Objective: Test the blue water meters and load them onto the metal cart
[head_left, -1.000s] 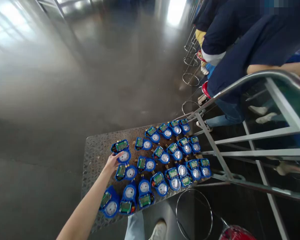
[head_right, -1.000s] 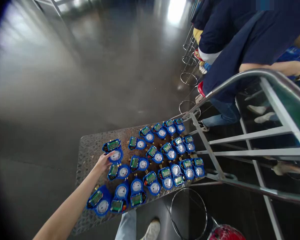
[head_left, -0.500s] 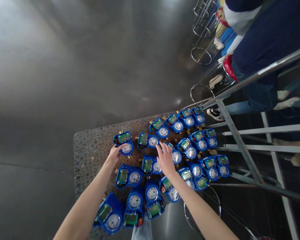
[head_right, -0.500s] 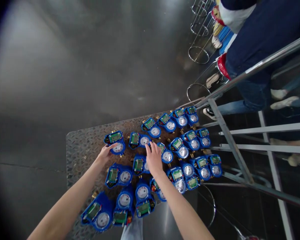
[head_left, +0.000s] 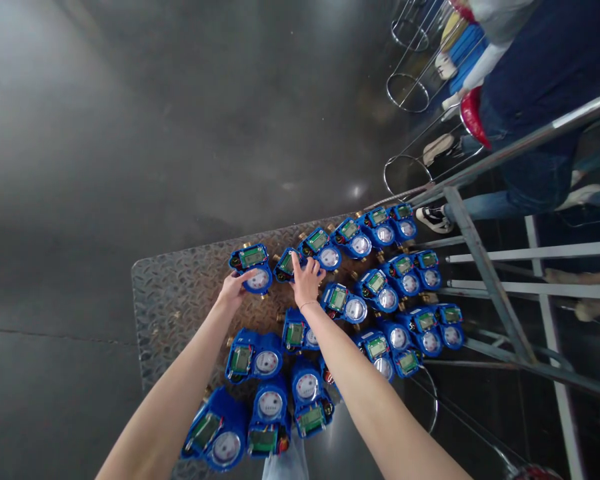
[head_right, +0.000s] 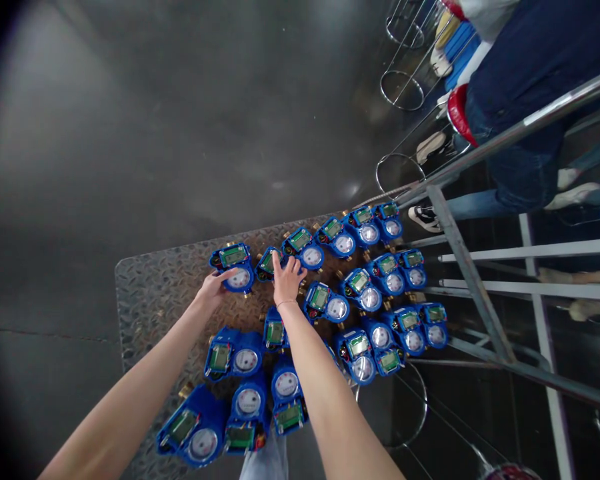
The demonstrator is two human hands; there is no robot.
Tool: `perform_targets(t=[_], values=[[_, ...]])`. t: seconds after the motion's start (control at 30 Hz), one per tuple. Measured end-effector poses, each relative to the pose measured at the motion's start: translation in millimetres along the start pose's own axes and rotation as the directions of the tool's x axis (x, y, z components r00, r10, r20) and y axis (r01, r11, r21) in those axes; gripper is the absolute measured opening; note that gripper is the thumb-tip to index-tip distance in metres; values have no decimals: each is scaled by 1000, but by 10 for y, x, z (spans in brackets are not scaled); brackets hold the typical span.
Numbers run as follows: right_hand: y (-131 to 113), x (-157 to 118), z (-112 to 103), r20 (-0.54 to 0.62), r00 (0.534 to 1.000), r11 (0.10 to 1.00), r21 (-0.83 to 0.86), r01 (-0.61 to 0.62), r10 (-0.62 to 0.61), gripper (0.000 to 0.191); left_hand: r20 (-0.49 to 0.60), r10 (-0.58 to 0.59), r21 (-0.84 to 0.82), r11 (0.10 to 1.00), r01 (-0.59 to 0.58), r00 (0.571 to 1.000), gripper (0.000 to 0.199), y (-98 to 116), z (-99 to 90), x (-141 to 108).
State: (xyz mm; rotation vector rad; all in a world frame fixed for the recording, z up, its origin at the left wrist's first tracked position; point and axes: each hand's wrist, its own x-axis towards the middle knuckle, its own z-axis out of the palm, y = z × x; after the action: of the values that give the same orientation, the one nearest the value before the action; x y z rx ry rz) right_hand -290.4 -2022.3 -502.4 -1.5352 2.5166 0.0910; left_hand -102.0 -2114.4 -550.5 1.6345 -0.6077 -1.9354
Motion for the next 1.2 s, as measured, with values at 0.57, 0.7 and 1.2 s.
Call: perform_targets(t=[0.57,0.7,1.2], values=[[-176,2,14,61,985,962,215,-170,160,91,-31,15,51,999,-13,999,56,115,-200,-101],[-347,106,88,-39,963,908,345,-237,266,93,57,26,38,999,-28,998,58,149,-199,-55],[436,-470,-461,-26,990,972,191,138,-136,69,-67,58,169,985,-46,996,69,218,-70,-399]])
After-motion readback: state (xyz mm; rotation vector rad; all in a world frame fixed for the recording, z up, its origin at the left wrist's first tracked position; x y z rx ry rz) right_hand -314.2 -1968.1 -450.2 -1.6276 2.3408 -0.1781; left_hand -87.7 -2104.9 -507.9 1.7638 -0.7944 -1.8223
